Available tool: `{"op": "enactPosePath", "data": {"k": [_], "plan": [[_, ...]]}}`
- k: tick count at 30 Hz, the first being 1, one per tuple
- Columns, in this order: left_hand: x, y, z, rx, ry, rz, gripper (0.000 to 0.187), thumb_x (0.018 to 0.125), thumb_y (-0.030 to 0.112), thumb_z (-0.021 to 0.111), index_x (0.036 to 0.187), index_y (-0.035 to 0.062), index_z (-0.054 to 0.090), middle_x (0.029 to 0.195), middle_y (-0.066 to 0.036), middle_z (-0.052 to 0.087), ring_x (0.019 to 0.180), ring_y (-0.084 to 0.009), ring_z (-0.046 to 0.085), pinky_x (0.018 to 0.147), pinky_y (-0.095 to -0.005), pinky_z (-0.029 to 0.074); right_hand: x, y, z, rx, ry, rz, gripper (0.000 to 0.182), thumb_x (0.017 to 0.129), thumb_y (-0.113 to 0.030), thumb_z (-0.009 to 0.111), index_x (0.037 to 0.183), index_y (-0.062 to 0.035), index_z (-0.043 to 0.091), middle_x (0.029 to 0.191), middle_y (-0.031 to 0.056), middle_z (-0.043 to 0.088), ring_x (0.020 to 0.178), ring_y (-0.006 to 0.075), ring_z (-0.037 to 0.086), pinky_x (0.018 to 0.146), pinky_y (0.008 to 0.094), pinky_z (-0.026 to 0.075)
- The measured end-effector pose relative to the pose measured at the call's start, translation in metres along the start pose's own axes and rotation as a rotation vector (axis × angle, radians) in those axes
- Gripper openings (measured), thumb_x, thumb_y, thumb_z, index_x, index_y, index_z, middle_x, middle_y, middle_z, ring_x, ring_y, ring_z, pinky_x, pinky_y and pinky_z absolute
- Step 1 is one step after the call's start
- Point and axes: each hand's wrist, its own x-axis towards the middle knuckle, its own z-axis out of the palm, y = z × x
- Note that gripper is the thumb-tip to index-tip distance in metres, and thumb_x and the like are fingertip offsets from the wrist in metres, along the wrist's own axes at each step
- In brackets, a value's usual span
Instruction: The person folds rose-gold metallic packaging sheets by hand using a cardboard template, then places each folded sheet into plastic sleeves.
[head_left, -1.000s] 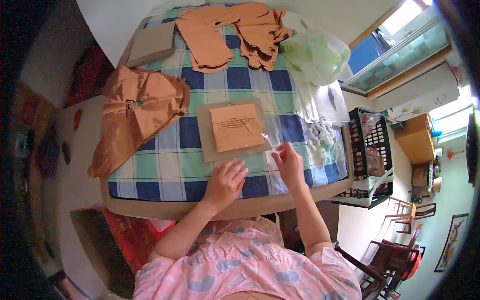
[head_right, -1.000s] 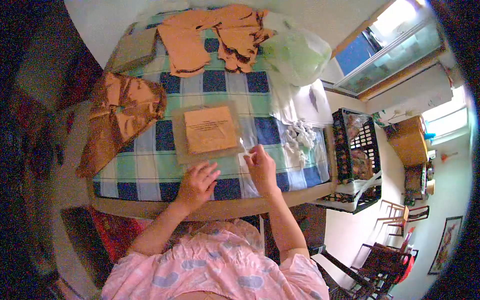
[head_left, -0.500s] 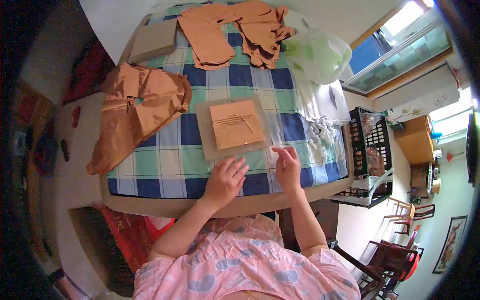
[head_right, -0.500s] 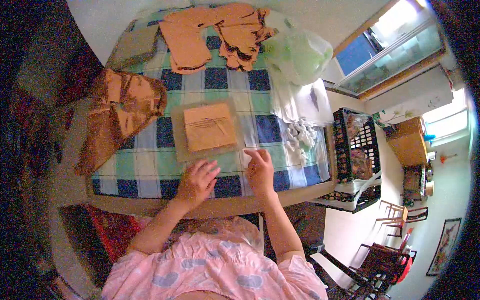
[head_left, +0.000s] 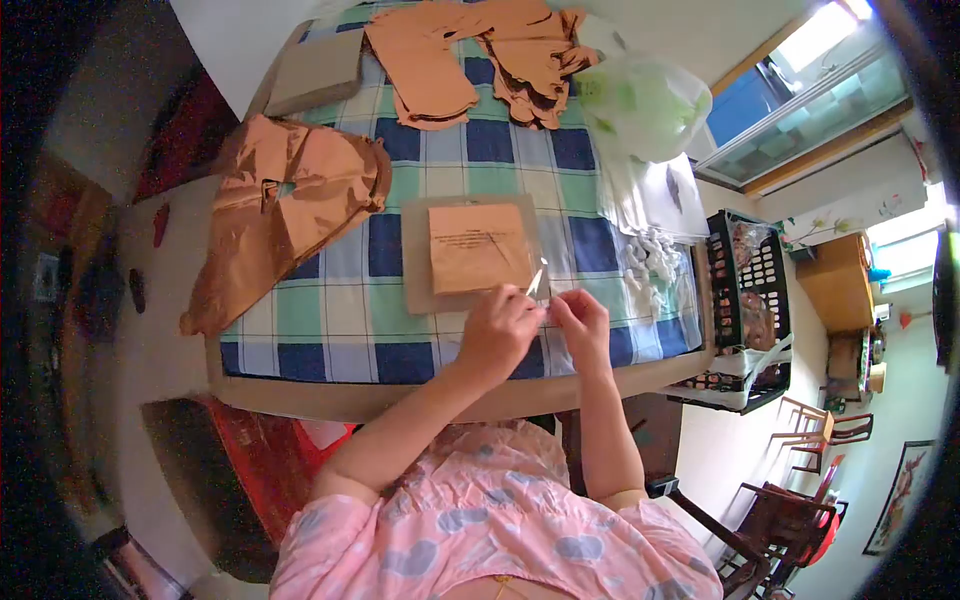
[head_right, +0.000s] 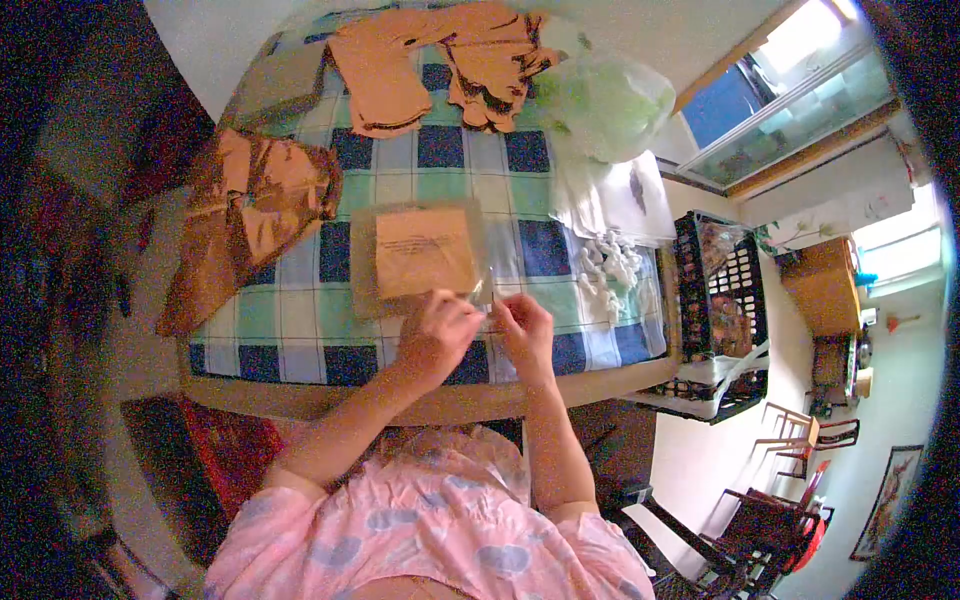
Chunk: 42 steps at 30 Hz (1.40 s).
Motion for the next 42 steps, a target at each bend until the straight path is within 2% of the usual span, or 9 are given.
{"op": "enactPosePath", "data": {"k": [16, 19, 20, 23, 29, 34, 35, 40, 42], "plan": [[0.015, 0.011, 0.012, 0.248, -0.071, 0.191, 0.006, 0.073, 0.013, 0.059, 0.072, 0.0088, 0.056, 0.077, -0.006, 0.057, 0.081, -0.0246, 0.056, 0.073, -0.0375, 0.046, -0.005, 0.015, -0.001, 0.089, 0.093, 0.062, 0.013, 0.088, -0.01, 0.064, 0.083, 0.0007, 0.06, 0.07, 0.0029, 0.061, 0.057, 0.0086, 0.054, 0.049, 0.0233, 0.043], [0.008, 0.007, -0.02, -0.268, -0.121, -0.168, 0.013, 0.081, 0.015, 0.06, 0.072, 0.009, 0.054, 0.078, -0.005, 0.059, 0.076, -0.0257, 0.058, 0.07, -0.038, 0.047, -0.005, 0.012, -0.008, 0.126, 0.072, 0.072, 0.012, 0.089, -0.011, 0.063, 0.085, 0.0001, 0.059, 0.07, 0.0042, 0.061, 0.057, 0.0098, 0.055, 0.049, 0.0236, 0.044], [0.007, 0.003, -0.043, -0.516, -0.352, -0.578, 0.015, 0.089, 0.021, 0.059, 0.081, 0.0094, 0.054, 0.091, -0.008, 0.066, 0.087, -0.0273, 0.064, 0.073, -0.0385, 0.051, -0.004, 0.01, -0.009, 0.141, 0.051, 0.071, 0.012, 0.089, -0.011, 0.063, 0.085, -0.0002, 0.059, 0.07, 0.0045, 0.062, 0.056, 0.0102, 0.055, 0.049, 0.0237, 0.044], [-0.004, -0.033, -0.117, -1.372, -0.137, -0.848, 0.012, 0.092, 0.019, 0.058, 0.089, 0.0083, 0.054, 0.116, -0.019, 0.063, 0.109, -0.0285, 0.061, 0.08, -0.0411, 0.054, -0.004, 0.009, -0.018, 0.086, 0.015, 0.143, 0.012, 0.09, -0.012, 0.062, 0.087, -0.0011, 0.059, 0.07, 0.0057, 0.062, 0.056, 0.0112, 0.057, 0.049, 0.0242, 0.046], [-0.025, -0.108, -0.284, -0.949, 0.471, -0.657, 0.037, 0.095, 0.021, 0.053, 0.125, -0.0009, 0.049, 0.134, -0.021, 0.05, 0.122, -0.0294, 0.052, 0.1, -0.0413, 0.046, 0.0, 0.011, -0.022, 0.087, -0.036, 0.201, 0.012, 0.092, -0.014, 0.06, 0.097, -0.0047, 0.056, 0.078, 0.0091, 0.066, 0.061, 0.0135, 0.062, 0.054, 0.0242, 0.051], [-0.057, -0.233, -0.413, -1.242, 0.828, -0.601, 0.049, 0.096, 0.028, 0.051, 0.131, -0.0042, 0.044, 0.134, -0.021, 0.05, 0.122, -0.0311, 0.052, 0.104, -0.0414, 0.041, -0.003, 0.0, -0.018, 0.103, -0.069, 0.176, 0.015, 0.092, -0.014, 0.059, 0.103, -0.0045, 0.056, 0.082, 0.0115, 0.068, 0.065, 0.0135, 0.064, 0.057, 0.024, 0.052], [-0.078, -0.279, -0.412, -1.217, 1.053, -0.645, 0.046, 0.095, 0.028, 0.051, 0.129, -0.0026, 0.048, 0.131, -0.021, 0.053, 0.121, -0.0304, 0.053, 0.103, -0.0397, 0.042, -0.005, 0.002, -0.019, 0.103, -0.083, 0.168, 0.016, 0.093, -0.014, 0.059, 0.105, -0.004, 0.056, 0.083, 0.0114, 0.068, 0.066, 0.0135, 0.064, 0.058, 0.0241, 0.052], [-0.108, -0.296, -0.383, 1.083, 0.274, -1.001, 0.021, 0.091, 0.023, 0.056, 0.095, 0.0032, 0.061, 0.095, -0.021, 0.065, 0.093, -0.0321, 0.064, 0.078, -0.0413, 0.05, -0.005, 0.009, -0.029, 0.101, -0.187, 0.141, 0.025, 0.09, -0.006, 0.058, 0.114, 0.0007, 0.055, 0.092, 0.0091, 0.066, 0.078, 0.0131, 0.063, 0.069, 0.0239, 0.052], [-0.097, -0.258, -0.363, 0.91, 0.373, -0.853, 0.019, 0.09, 0.021, 0.057, 0.092, 0.003, 0.059, 0.089, -0.019, 0.065, 0.084, -0.0343, 0.064, 0.072, -0.044, 0.049, -0.012, 0.01, -0.028, 0.099, -0.324, 0.002, 0.024, 0.088, -0.001, 0.059, 0.112, 0.0006, 0.057, 0.093, 0.0063, 0.062, 0.082, 0.0127, 0.06, 0.072, 0.0241, 0.05]]}}
